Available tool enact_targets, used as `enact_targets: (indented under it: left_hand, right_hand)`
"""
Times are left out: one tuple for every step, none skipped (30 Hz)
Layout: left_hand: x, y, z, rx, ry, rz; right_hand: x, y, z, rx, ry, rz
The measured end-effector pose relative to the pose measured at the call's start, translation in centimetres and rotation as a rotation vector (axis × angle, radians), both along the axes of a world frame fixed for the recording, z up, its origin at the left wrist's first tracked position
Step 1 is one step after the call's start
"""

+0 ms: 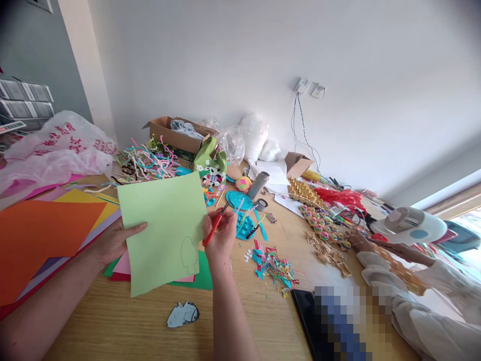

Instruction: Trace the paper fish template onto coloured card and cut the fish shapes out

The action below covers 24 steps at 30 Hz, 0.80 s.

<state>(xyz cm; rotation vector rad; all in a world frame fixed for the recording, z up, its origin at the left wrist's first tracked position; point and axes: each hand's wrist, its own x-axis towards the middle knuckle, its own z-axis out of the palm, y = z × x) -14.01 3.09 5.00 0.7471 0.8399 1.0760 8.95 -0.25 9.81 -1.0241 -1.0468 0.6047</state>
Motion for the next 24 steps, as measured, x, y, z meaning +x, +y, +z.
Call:
enact_targets:
  left_hand:
    - [-0.1, 0.2, 0.0, 0.040, 0.025, 0.010]
    - [-0.2, 0.3, -0.1, 0.070, 0.049, 0.017]
    - [-0.4, 0.4, -0.1, 0.092, 0.070, 0.028]
    - [-0.6, 0.5, -0.1, 0.109, 0.086, 0.046]
    - [-0.7, 0.5, -0.2, 0.124, 0.093, 0.064]
    - [-0.8, 0.5, -0.2, 0.130, 0.092, 0.073]
    - [-0.9, 0.4, -0.3, 0.125, 0.079, 0.072]
    - [-0.8, 0.4, -0.3, 0.110, 0.058, 0.061]
    - [-0.8, 0.3, -0.5, 0.090, 0.030, 0.046]
    - [-0.6, 0.2, -0.6, 0.071, 0.001, 0.031]
    - [-0.4, 0.1, -0.8, 0.058, -0.024, 0.017]
    - [-0.2, 0.0, -1.1, 0.051, -0.040, 0.006]
    - [0.0, 0.0, -1.3, 0.048, -0.046, -0.005]
    - [0.2, 0.0, -1.5, 0.043, -0.049, -0.020]
    - [0.4, -0.1, -1.7, 0.036, -0.051, -0.036]
    - [0.5, -0.1, -1.9, 0.024, -0.053, -0.052]
    - [0.6, 0.0, -2.0, 0.012, -0.052, -0.065]
    - [0.7, 0.0, -2.2, 0.001, -0.047, -0.073]
    - [0.7, 0.0, -2.3, -0.005, -0.037, -0.078]
    - [0.8, 0.0, -2.4, -0.006, -0.022, -0.077]
    - [0.8, 0.1, -2.4, -0.004, -0.003, -0.067]
    - [0.7, 0.1, -2.4, -0.003, 0.012, -0.050]
    - [0.7, 0.2, -2.4, -0.003, 0.019, -0.026]
    - [0.6, 0.3, -2.2, 0.000, 0.017, 0.008]
  right_hand:
    - [0.1, 0.1, -0.4, -0.015, -0.027, 0.000]
    - [0.2, 0.2, -0.8, -0.038, -0.056, -0.002]
    - [0.2, 0.3, -1.2, -0.066, -0.082, -0.006]
    - [0.3, 0.4, -1.5, -0.092, -0.101, -0.014]
    - [0.4, 0.6, -1.8, -0.112, -0.108, -0.027]
    - [0.4, 0.7, -2.1, -0.123, -0.104, -0.042]
    - [0.4, 0.7, -2.3, -0.127, -0.092, -0.055]
    - [0.4, 0.8, -2.5, -0.124, -0.075, -0.066]
    - [0.4, 0.8, -2.6, -0.117, -0.059, -0.074]
    - [0.4, 0.9, -2.7, -0.110, -0.048, -0.079]
    - [0.4, 0.9, -2.7, -0.101, -0.040, -0.080]
    - [0.3, 0.9, -2.8, -0.094, -0.030, -0.080]
    - [0.3, 0.9, -2.9, -0.088, -0.017, -0.079]
    - [0.3, 0.9, -3.0, -0.086, 0.001, -0.077]
    - [0.3, 0.9, -3.1, -0.087, 0.022, -0.074]
    - [0.4, 0.9, -3.3, -0.091, 0.041, -0.073]
    - [0.4, 0.9, -3.5, -0.098, 0.056, -0.072]
    - [0.4, 0.9, -3.7, -0.106, 0.064, -0.070]
    - [0.4, 0.9, -3.8, -0.113, 0.066, -0.068]
    - [0.4, 0.9, -4.0, -0.119, 0.065, -0.067]
    - [0.4, 1.0, -4.2, -0.123, 0.065, -0.066]
    - [0.5, 1.0, -4.3, -0.128, 0.070, -0.066]
    - [0.6, 1.0, -4.4, -0.135, 0.081, -0.064]
    - [0.8, 1.1, -4.5, -0.146, 0.096, -0.055]
